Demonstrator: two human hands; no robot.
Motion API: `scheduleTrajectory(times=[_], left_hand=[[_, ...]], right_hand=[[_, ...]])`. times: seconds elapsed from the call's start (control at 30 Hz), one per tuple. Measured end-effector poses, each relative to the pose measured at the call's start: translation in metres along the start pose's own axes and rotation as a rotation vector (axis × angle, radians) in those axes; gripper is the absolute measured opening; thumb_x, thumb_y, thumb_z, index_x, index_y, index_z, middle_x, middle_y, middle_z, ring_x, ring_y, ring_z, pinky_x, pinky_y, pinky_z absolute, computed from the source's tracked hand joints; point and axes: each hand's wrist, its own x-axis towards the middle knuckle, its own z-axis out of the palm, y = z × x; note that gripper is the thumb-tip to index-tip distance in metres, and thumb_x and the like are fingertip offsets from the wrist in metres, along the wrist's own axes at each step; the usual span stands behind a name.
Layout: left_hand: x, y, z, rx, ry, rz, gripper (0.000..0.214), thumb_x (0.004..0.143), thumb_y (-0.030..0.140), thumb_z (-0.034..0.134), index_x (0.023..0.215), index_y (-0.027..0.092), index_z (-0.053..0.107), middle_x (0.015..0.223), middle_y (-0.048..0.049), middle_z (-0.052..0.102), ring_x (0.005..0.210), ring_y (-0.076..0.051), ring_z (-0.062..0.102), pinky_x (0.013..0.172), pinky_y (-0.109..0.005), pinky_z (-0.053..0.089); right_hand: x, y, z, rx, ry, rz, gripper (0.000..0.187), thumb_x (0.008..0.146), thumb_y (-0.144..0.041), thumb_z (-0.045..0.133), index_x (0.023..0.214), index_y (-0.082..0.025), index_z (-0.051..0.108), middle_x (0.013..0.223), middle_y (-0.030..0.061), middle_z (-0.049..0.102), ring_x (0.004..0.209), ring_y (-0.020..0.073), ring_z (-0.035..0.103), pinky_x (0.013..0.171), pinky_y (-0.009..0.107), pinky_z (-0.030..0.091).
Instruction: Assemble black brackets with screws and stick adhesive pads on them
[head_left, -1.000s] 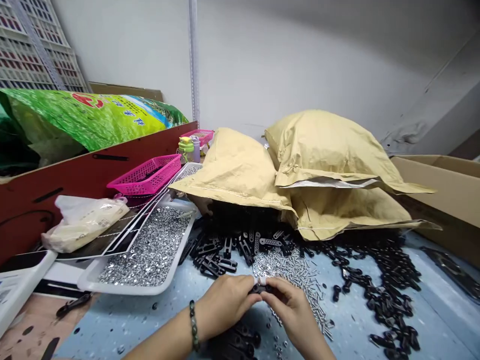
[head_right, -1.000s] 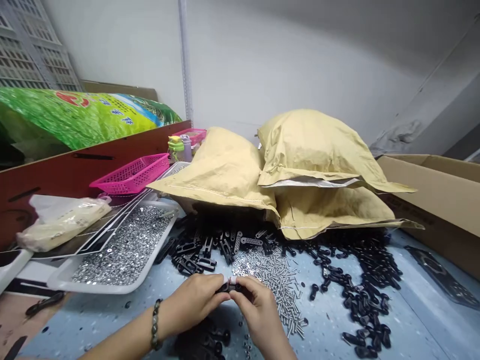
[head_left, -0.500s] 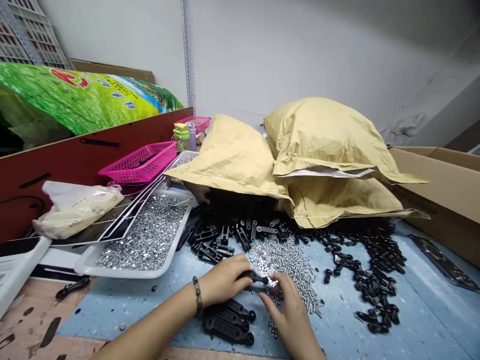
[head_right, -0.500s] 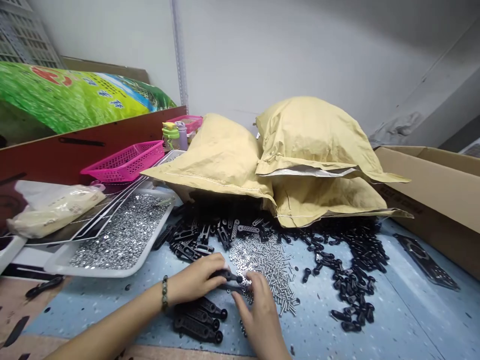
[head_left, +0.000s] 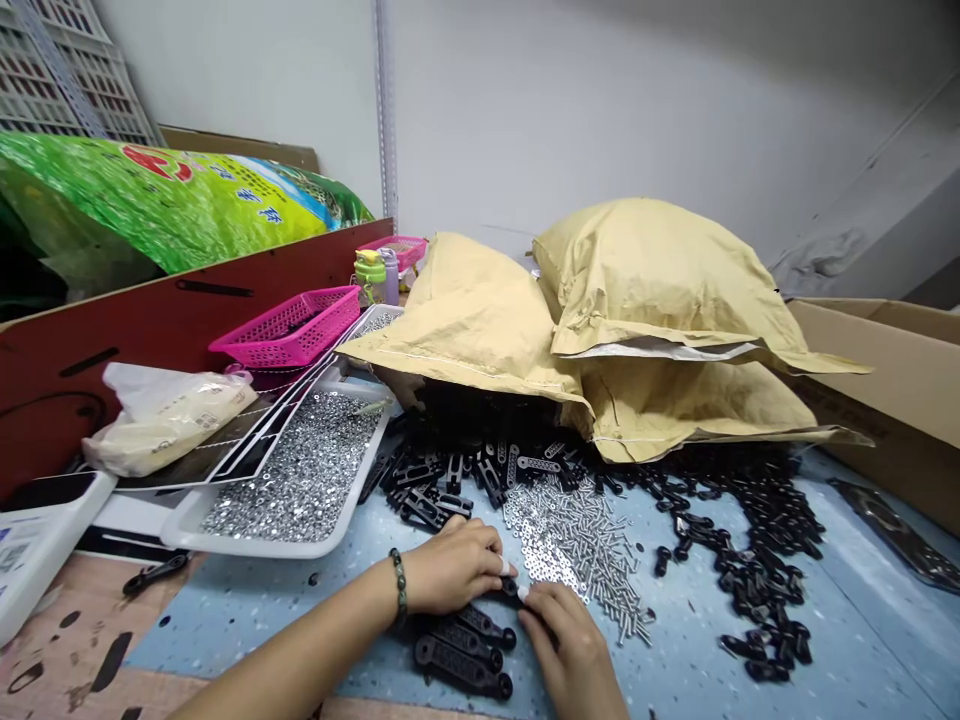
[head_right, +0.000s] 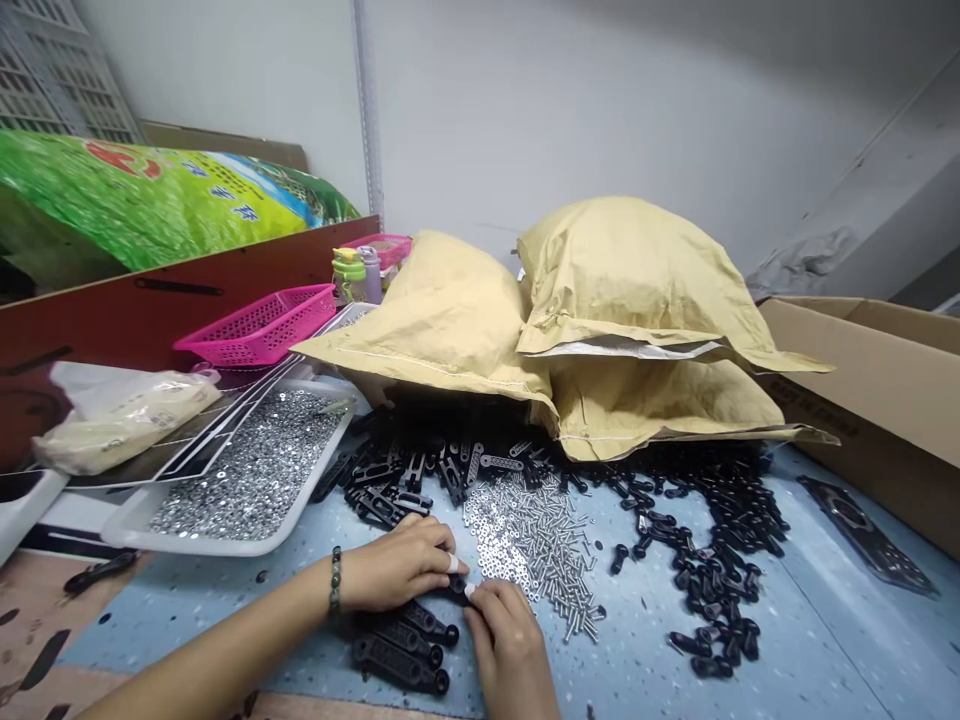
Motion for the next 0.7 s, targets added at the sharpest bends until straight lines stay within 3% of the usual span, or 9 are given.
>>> scheduleTrajectory(times=[0.27,0.33,0.43,0.5,0.57,0.63,0.7], left_hand=[[0.0,-0.002,-0.003,0.035,-0.032,-0.02,0.016,0.09,0.026,0.059,0.103,0.029,0.069,0.098,-0.001,0.063,0.098,-0.02,0.056,0.088,-0.032,0.034],[-0.007,0.001,-0.002,0.049,-0.036,-0.027,0.015,0.089,0.025,0.06,0.1,0.03,0.069,0.096,0.0,0.064,0.096,-0.019,0.057,0.088,-0.032,0.035],[-0.019,0.009,-0.004,0.1,-0.022,-0.058,0.015,0.089,0.022,0.059,0.099,0.028,0.068,0.094,-0.001,0.064,0.093,-0.021,0.058,0.086,-0.034,0.039],[-0.024,0.013,-0.01,0.129,0.026,-0.11,0.016,0.088,0.021,0.058,0.101,0.025,0.066,0.096,-0.0032,0.064,0.094,-0.024,0.058,0.085,-0.036,0.041],[-0.024,0.016,-0.018,0.139,0.148,-0.169,0.025,0.089,0.019,0.055,0.112,0.023,0.061,0.106,-0.0063,0.061,0.099,-0.024,0.057,0.087,-0.036,0.043],[-0.015,0.02,-0.027,0.181,0.311,-0.213,0.04,0.089,0.017,0.051,0.129,0.02,0.048,0.123,-0.0102,0.054,0.114,-0.025,0.05,0.097,-0.037,0.039],[0.003,0.025,-0.032,0.249,0.356,-0.247,0.053,0.085,0.012,0.052,0.136,0.017,0.039,0.131,-0.0135,0.05,0.125,-0.028,0.042,0.106,-0.042,0.029]], right_hand=[[0.005,-0.005,-0.002,-0.021,-0.026,0.051,0.013,0.092,-0.028,0.049,0.086,-0.023,0.059,0.084,0.0039,0.061,0.08,0.0196,0.06,0.071,0.029,0.049],[0.028,-0.007,-0.002,-0.063,0.003,0.098,0.012,0.091,-0.031,0.05,0.088,-0.023,0.059,0.085,0.0046,0.061,0.08,0.0199,0.061,0.07,0.03,0.05],[0.08,-0.004,0.007,-0.143,0.161,0.195,0.017,0.09,-0.031,0.051,0.1,-0.019,0.056,0.094,0.0099,0.062,0.084,0.0237,0.061,0.073,0.035,0.051],[0.112,0.0,0.013,-0.159,0.206,0.193,0.02,0.088,-0.026,0.051,0.105,-0.016,0.056,0.094,0.0123,0.063,0.086,0.0266,0.062,0.075,0.04,0.05],[0.129,0.002,0.015,-0.167,0.219,0.157,0.021,0.086,-0.017,0.05,0.106,-0.014,0.056,0.092,0.0134,0.065,0.085,0.0277,0.062,0.074,0.04,0.051],[0.125,0.0,0.01,-0.177,0.219,0.091,0.026,0.085,-0.011,0.046,0.108,-0.015,0.057,0.093,0.013,0.065,0.087,0.0266,0.062,0.075,0.04,0.051],[0.104,-0.005,-0.002,-0.186,0.181,-0.018,0.031,0.086,-0.01,0.043,0.11,-0.02,0.058,0.095,0.0088,0.066,0.089,0.0226,0.061,0.078,0.036,0.05]])
